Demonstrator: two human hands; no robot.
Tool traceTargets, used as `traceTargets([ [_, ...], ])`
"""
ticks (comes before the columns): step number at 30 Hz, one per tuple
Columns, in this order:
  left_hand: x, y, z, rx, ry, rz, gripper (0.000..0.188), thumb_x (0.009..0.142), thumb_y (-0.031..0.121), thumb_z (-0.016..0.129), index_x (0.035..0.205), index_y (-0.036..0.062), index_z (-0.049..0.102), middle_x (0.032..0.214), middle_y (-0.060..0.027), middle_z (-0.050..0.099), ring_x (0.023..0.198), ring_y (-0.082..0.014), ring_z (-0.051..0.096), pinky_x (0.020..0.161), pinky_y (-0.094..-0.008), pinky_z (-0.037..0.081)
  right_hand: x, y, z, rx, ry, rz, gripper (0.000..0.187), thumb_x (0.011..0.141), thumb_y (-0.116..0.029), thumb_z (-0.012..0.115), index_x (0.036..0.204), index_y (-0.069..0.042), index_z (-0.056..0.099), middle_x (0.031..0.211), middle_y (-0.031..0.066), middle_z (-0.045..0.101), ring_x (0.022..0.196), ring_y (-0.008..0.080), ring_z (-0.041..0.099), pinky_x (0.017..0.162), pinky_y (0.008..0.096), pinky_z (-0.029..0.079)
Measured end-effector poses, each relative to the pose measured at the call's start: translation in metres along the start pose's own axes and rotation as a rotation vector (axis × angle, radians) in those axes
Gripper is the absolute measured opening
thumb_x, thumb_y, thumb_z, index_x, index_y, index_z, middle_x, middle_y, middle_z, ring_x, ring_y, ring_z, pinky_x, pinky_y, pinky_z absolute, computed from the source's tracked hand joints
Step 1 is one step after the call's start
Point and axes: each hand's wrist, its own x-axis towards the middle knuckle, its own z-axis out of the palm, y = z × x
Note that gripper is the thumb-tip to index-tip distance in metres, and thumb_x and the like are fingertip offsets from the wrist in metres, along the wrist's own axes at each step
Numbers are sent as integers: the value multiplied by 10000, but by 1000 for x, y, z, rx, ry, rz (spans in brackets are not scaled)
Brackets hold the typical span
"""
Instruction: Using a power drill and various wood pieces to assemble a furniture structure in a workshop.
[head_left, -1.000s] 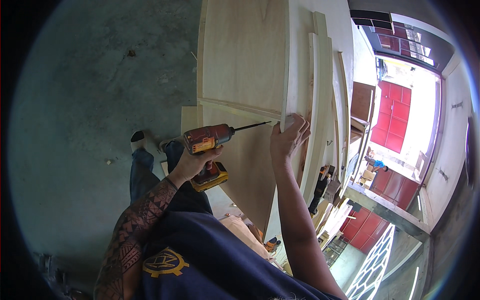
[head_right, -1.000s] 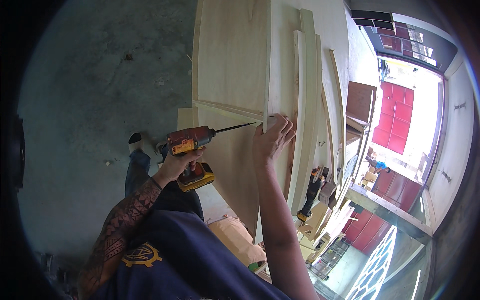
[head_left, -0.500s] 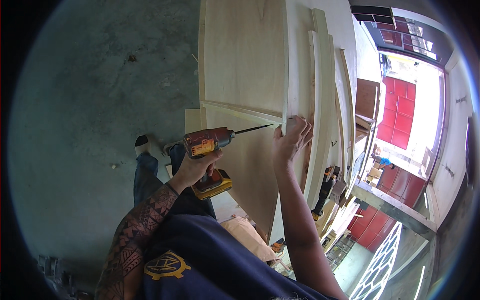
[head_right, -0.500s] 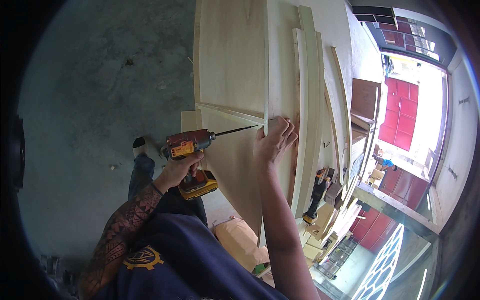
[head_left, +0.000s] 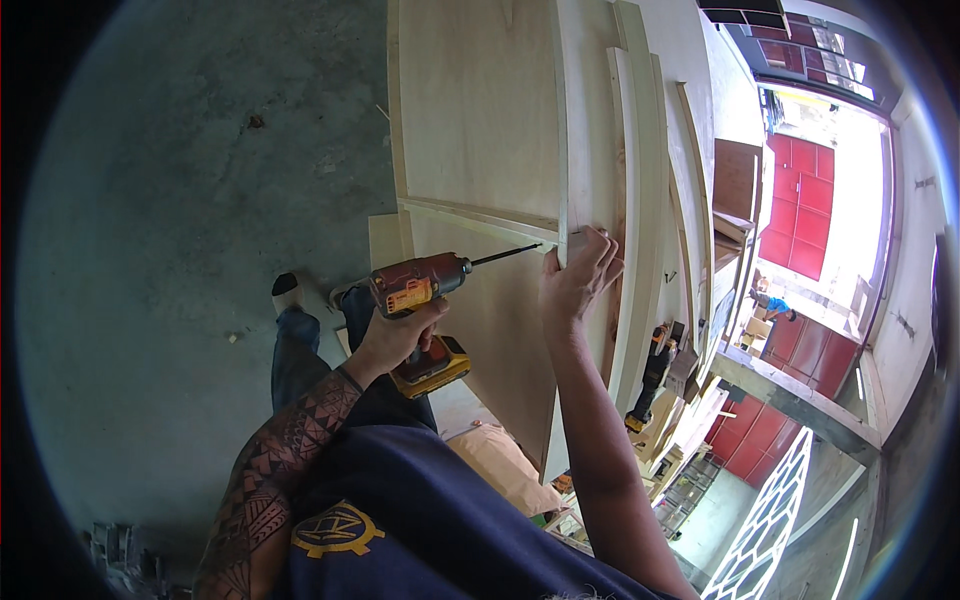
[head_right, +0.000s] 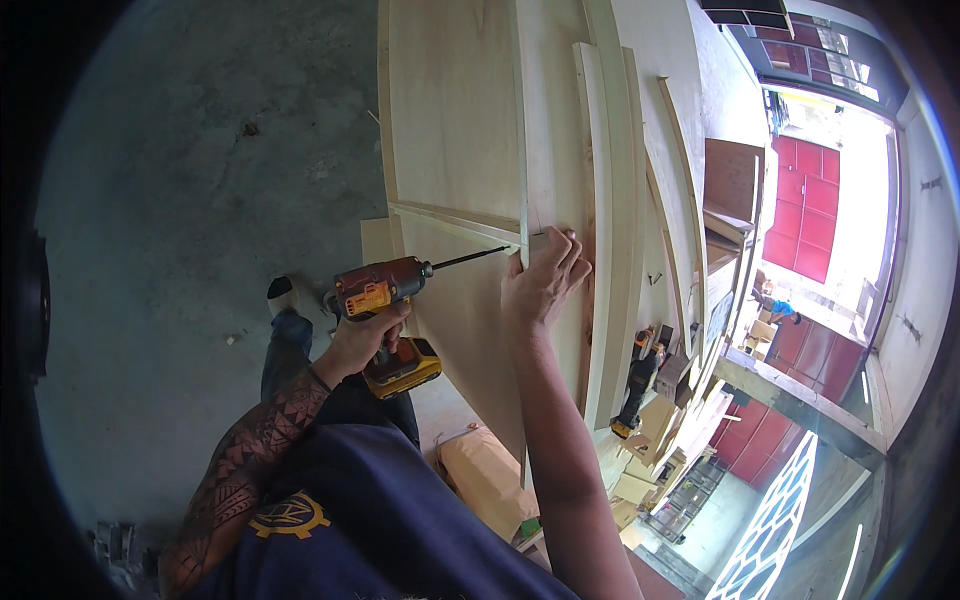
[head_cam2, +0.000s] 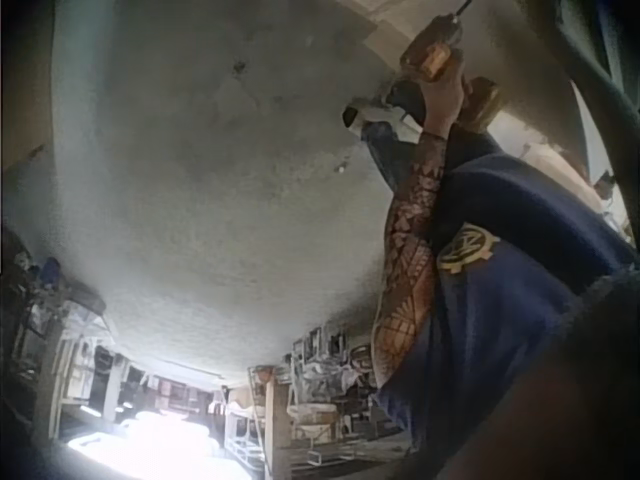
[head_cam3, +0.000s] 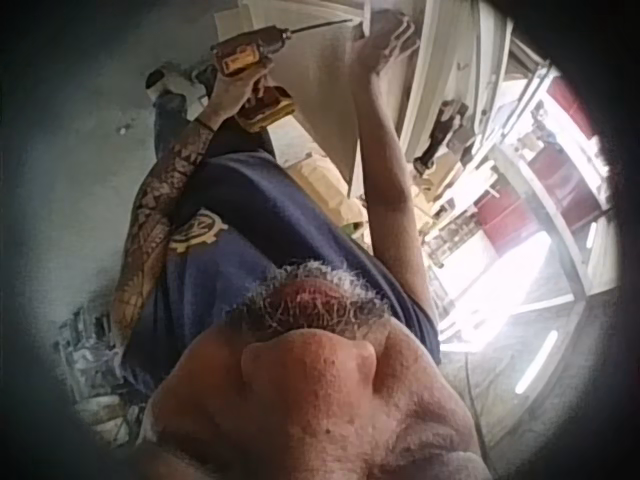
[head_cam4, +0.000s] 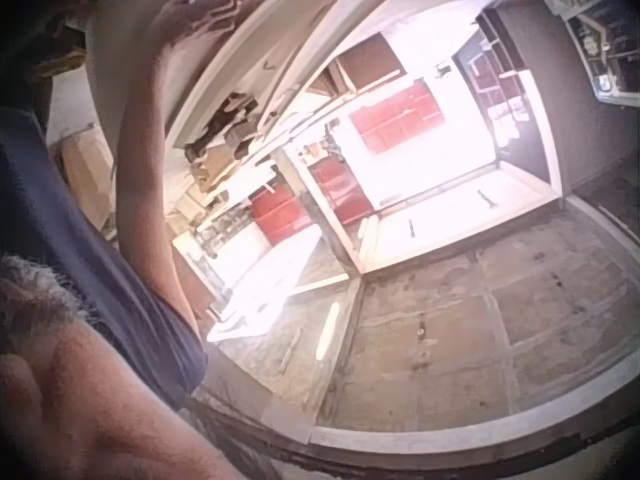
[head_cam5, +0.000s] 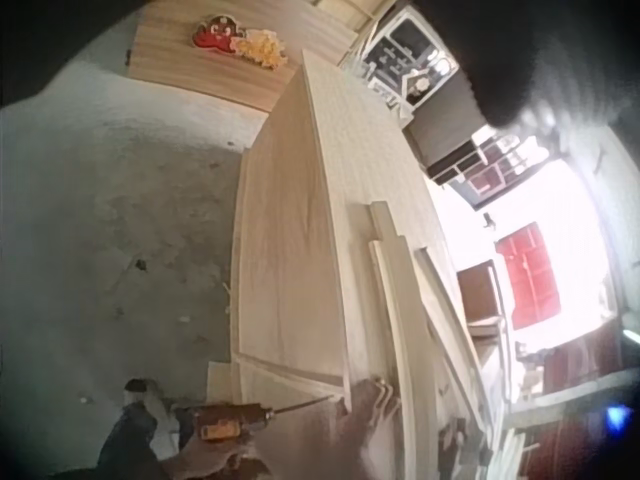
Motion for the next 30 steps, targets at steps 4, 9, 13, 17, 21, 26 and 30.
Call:
traceTargets([
  [4,3,-3,2,-44,-6,-13,200,1060,217,682,940,58,669,672,10,582,551,-91,562,516,-288,498,-1,1,1,-12,5,1,730,749,-14,876,1364,-76,488,1382,165,557,1197,420,510,1085,529,415],
  [9,6,-2,4,-53,11,-26,253,1064,233,686,873,75,636,637,19,565,525,-76,554,516,-278,480,-2,1,1,-10,-1,2,722,754,-15,874,1362,-73,489,1389,174,556,1198,423,511,1083,529,410],
  [13,7,0,7,-59,-6,-45,176,1054,225,696,979,67,672,672,15,574,558,-82,558,517,-278,507,-1,1,-1,-6,-16,8,717,757,-10,870,1361,-69,490,1395,188,552,1202,425,509,1084,532,411],
  [17,6,-8,11,-207,40,-93,192,1054,249,706,1014,64,673,754,-3,624,568,-83,588,519,-279,523,-1,-3,0,4,-22,11,734,751,0,870,1374,-69,487,1411,198,549,1209,430,506,1088,536,410],
  [21,3,-2,20,-278,85,-116,193,1044,248,721,1038,60,678,835,-21,650,573,-87,593,513,-282,527,-2,-1,2,-6,-8,12,749,741,4,874,1380,-74,490,1419,200,547,1213,433,503,1090,534,411],
  [26,2,-2,21,-270,62,-89,221,1026,267,750,1053,65,665,835,-11,633,606,-84,576,544,-291,530,3,-7,-5,48,-13,18,720,739,2,870,1354,-82,504,1417,197,548,1221,430,496,1088,543,415],
  [30,6,4,23,-190,-4,-78,239,1018,282,762,1064,61,683,768,0,621,583,-88,571,545,-287,523,5,-2,-17,-1,-28,40,656,753,-64,854,1320,-76,523,1418,190,532,1228,435,493,1090,557,408],
])
